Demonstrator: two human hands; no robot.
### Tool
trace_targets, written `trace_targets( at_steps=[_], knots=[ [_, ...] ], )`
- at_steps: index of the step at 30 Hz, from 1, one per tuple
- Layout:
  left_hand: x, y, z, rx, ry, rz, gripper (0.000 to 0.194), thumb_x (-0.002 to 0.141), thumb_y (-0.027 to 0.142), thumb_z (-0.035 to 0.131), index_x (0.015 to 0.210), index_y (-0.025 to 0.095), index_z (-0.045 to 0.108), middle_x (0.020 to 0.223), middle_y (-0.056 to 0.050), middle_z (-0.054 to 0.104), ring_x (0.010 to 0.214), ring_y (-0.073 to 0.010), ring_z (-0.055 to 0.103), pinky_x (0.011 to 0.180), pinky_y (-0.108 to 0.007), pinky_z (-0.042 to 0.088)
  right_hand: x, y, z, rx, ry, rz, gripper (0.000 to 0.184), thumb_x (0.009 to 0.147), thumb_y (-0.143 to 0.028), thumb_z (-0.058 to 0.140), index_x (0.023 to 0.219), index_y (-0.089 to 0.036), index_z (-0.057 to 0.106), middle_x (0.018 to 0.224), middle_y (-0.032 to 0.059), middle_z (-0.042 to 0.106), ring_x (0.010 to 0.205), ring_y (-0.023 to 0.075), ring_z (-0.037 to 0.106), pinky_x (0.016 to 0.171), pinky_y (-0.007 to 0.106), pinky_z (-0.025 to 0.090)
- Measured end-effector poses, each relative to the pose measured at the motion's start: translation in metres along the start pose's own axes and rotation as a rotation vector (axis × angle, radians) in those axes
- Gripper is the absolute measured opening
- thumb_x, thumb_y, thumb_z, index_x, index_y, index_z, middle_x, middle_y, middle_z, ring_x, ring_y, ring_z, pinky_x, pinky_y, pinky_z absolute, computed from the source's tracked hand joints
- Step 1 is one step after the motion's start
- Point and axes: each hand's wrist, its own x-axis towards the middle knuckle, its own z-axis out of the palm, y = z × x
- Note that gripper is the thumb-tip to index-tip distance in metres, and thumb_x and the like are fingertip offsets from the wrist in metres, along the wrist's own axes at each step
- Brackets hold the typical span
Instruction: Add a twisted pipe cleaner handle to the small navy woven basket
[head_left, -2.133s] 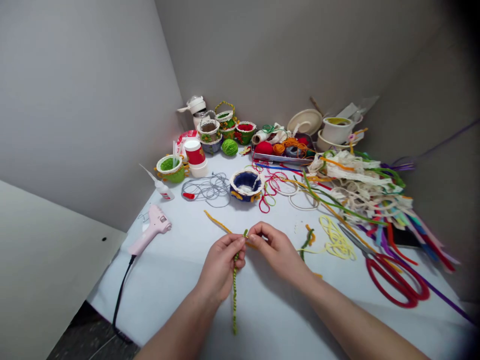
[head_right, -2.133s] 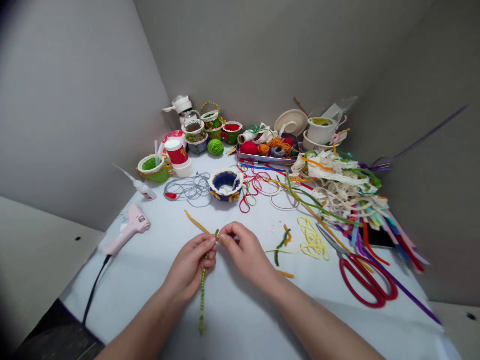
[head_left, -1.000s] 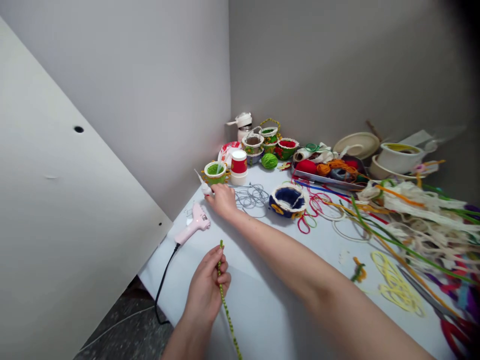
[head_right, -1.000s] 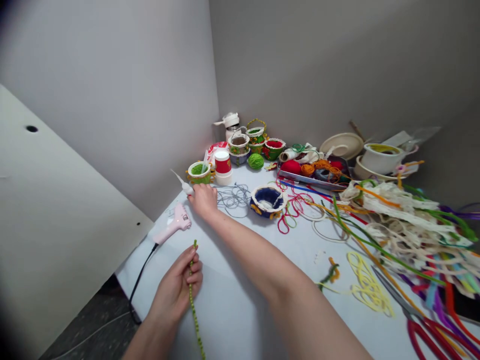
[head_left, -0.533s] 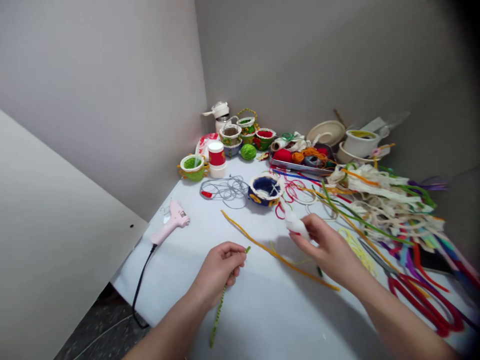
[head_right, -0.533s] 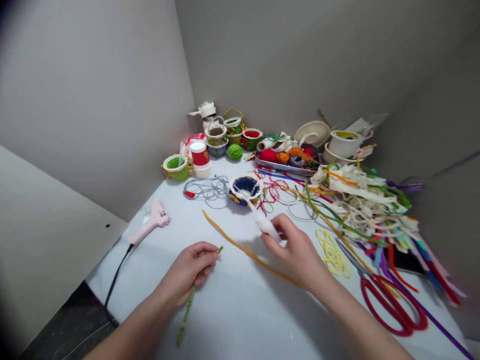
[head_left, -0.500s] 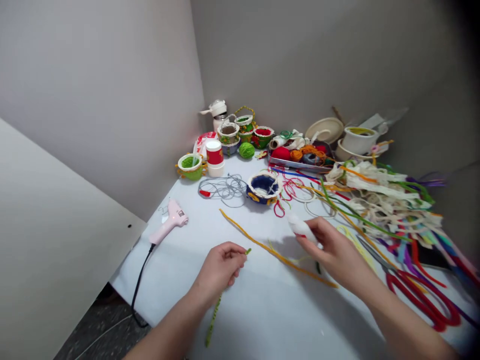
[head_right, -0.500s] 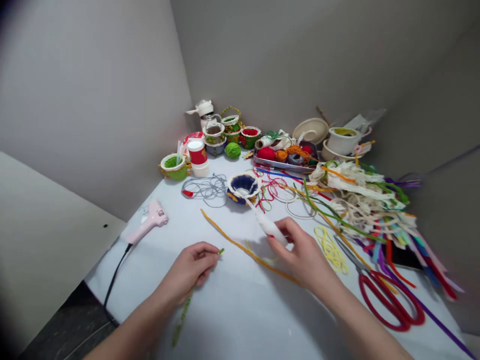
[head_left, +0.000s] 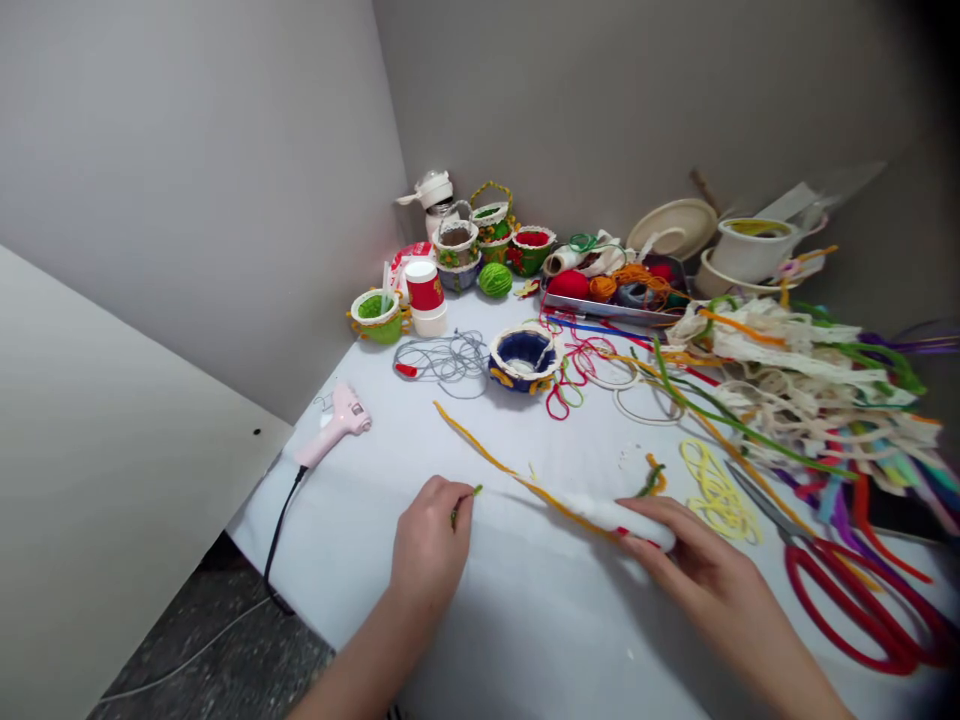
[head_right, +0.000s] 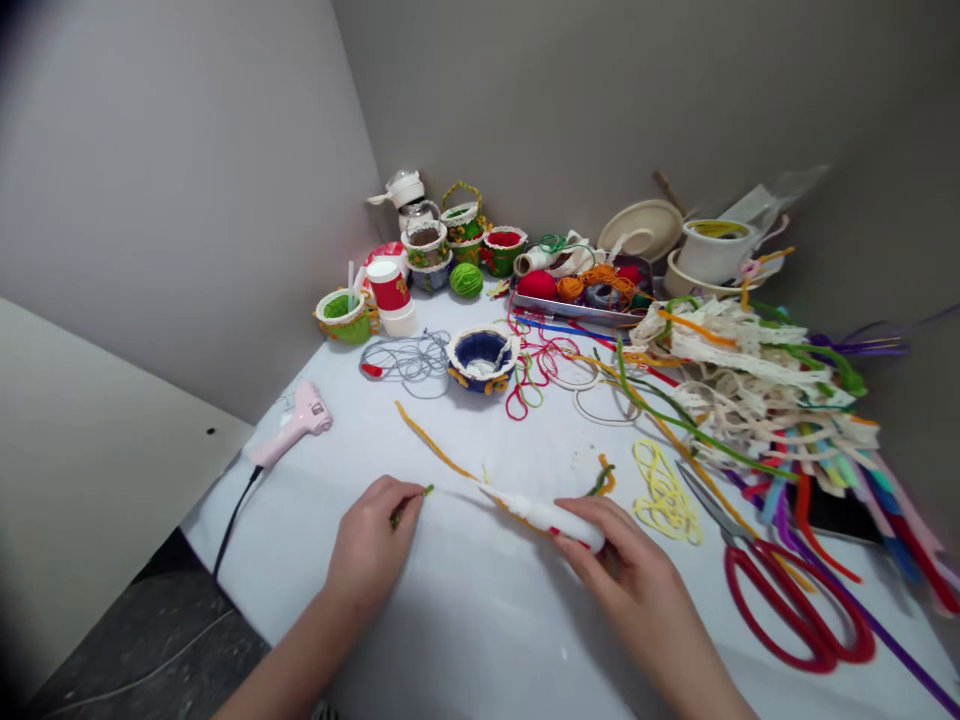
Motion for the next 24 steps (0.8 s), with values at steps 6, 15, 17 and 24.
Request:
trace_targets(
  at_steps=[6, 15, 17, 24],
  knots=[
    [0.003, -0.003, 0.001, 0.038, 0.001, 0.002, 0.012, 0.079, 0.019, 0.058, 0.075, 0.025, 0.068, 0.074, -0.003, 0.061, 0.071, -0.0190, 0.054, 0.070, -0.029, 0.035, -0.014, 0.001, 0.004, -0.046, 0.008, -0.073, 0.026, 0.081, -0.038, 0.062, 0.105, -0.029, 0.066, 0.107, 0.0081, 0.065, 0.099, 0.0257, 0.062, 0.078, 0.036, 0.053],
    [0.004, -0.007, 0.001, 0.078, -0.018, 0.014, 0.015, 0.080, 0.016, 0.056, 0.072, 0.024, 0.067, 0.077, -0.004, 0.063, 0.076, -0.0192, 0.057, 0.072, -0.029, 0.038, -0.012, -0.009, 0.011, -0.098, 0.007, -0.168, 0.025, 0.081, -0.032, 0.063, 0.106, -0.033, 0.064, 0.105, 0.0070, 0.065, 0.096, 0.0271, 0.063, 0.078, 0.040, 0.054],
    [0.004, -0.009, 0.002, 0.116, -0.012, 0.036, 0.016, 0.081, 0.015, 0.056, 0.072, 0.023, 0.066, 0.076, -0.003, 0.063, 0.075, -0.0186, 0.057, 0.071, -0.029, 0.039, -0.011, -0.011, 0.010, -0.117, -0.008, -0.193, 0.025, 0.081, -0.031, 0.063, 0.106, -0.031, 0.064, 0.104, 0.0077, 0.065, 0.094, 0.0267, 0.063, 0.077, 0.039, 0.054],
    [0.003, -0.015, 0.005, 0.274, 0.029, 0.189, 0.017, 0.083, 0.009, 0.051, 0.077, 0.018, 0.064, 0.075, -0.002, 0.063, 0.072, -0.0155, 0.059, 0.069, -0.028, 0.044, -0.004, -0.017, 0.011, -0.179, -0.016, -0.309, 0.023, 0.081, -0.030, 0.064, 0.104, -0.025, 0.066, 0.100, 0.0079, 0.066, 0.091, 0.0235, 0.065, 0.074, 0.032, 0.055]
  ],
)
